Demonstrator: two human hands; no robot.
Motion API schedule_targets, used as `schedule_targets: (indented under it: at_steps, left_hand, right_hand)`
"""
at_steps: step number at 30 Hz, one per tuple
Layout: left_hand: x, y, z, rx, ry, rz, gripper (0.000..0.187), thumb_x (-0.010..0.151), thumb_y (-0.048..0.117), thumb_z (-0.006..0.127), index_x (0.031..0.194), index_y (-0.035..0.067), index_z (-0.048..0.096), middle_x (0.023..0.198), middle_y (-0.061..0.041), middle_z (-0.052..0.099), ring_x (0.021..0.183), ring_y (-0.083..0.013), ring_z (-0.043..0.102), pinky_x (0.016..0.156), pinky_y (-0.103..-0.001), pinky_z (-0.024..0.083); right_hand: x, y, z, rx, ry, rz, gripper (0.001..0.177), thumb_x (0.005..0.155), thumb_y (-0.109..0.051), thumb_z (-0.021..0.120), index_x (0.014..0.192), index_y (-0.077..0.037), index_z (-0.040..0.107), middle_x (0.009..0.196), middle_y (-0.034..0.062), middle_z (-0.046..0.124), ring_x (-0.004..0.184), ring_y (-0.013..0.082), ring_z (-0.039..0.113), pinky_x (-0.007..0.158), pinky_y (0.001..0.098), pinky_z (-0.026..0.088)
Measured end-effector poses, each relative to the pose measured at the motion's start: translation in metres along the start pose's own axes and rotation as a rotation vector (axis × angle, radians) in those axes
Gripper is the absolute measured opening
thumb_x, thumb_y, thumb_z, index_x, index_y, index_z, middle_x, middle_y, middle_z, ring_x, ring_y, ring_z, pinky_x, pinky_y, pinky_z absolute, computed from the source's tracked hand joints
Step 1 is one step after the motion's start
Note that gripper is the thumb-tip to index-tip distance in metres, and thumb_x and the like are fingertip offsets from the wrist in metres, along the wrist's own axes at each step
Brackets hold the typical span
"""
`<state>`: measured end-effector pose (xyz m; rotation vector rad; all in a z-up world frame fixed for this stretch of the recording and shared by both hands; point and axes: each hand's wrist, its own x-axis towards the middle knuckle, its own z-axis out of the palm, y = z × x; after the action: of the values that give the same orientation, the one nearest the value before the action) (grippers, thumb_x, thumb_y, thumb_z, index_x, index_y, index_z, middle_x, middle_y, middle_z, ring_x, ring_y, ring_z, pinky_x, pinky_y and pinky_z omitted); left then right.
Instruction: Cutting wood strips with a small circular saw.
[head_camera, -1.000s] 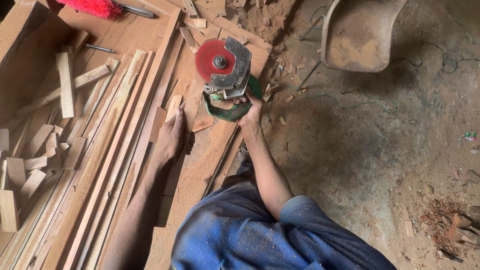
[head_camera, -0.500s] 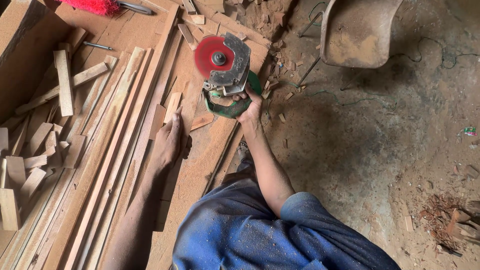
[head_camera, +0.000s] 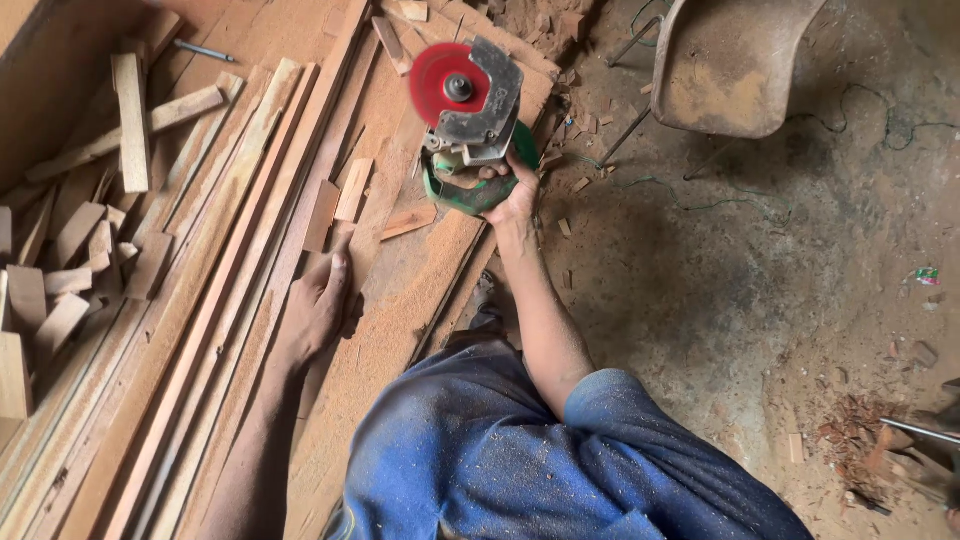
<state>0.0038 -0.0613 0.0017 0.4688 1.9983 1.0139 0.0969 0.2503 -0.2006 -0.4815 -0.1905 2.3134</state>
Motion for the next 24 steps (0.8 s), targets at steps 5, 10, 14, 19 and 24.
schedule_targets:
  at_steps: [5, 10, 14, 19, 24]
  left_hand:
    - [-0.021, -0.07, -0.028, 0.041, -0.017, 0.036, 0.061, 0.102, 0.053, 0.038, 0.152, 0.021, 0.051, 0.059, -0.005, 0.057, 0.049, -0.0134, 0.055, 0.049, -0.033, 0.05]
    - [-0.051, -0.158, -0.043, -0.128, 0.019, 0.069, 0.051, 0.104, 0.046, 0.044, 0.141, 0.013, 0.058, 0.062, -0.006, 0.06, 0.052, -0.0133, 0.058, 0.052, -0.031, 0.051]
    - [-0.105, -0.179, -0.057, -0.602, 0.154, 0.186, 0.037, 0.105, 0.037, 0.048, 0.123, 0.009, 0.064, 0.07, -0.003, 0.061, 0.056, -0.0121, 0.057, 0.051, -0.027, 0.048]
    - [-0.148, -0.202, -0.07, -0.586, 0.371, 0.31, 0.044, 0.111, 0.04, 0.05, 0.093, 0.001, 0.061, 0.069, -0.006, 0.06, 0.056, -0.0139, 0.059, 0.05, -0.028, 0.046]
    - [-0.173, -0.219, -0.074, -0.605, 0.449, 0.453, 0.049, 0.109, 0.048, 0.053, 0.099, 0.001, 0.062, 0.072, -0.006, 0.062, 0.059, -0.0143, 0.061, 0.054, -0.029, 0.051]
  right_hand:
    - [-0.004, -0.003, 0.009, -0.041, -0.004, 0.003, 0.007, 0.086, -0.014, 0.067, 0.092, -0.01, 0.066, 0.069, -0.0032, 0.056, 0.063, 0.0125, 0.059, 0.063, 0.0284, 0.056]
    - [0.016, -0.018, -0.017, -0.079, -0.049, 0.054, 0.008, 0.089, -0.019, 0.057, 0.091, -0.011, 0.057, 0.069, -0.0003, 0.055, 0.059, 0.0155, 0.059, 0.057, 0.0332, 0.053]
    - [0.033, -0.023, -0.026, -0.056, -0.223, 0.045, 0.01, 0.083, -0.005, 0.054, 0.089, -0.007, 0.061, 0.075, 0.0023, 0.059, 0.065, 0.0151, 0.059, 0.065, 0.03, 0.053]
    - [0.047, -0.042, -0.03, -0.097, -0.202, 0.125, 0.012, 0.098, -0.017, 0.058, 0.098, -0.006, 0.063, 0.079, 0.0009, 0.062, 0.065, 0.0114, 0.059, 0.063, 0.0253, 0.053]
    - [0.047, -0.047, -0.025, -0.081, -0.194, 0.146, 0.022, 0.099, -0.024, 0.058, 0.103, -0.002, 0.063, 0.076, 0.0018, 0.06, 0.064, 0.0132, 0.059, 0.059, 0.0232, 0.054]
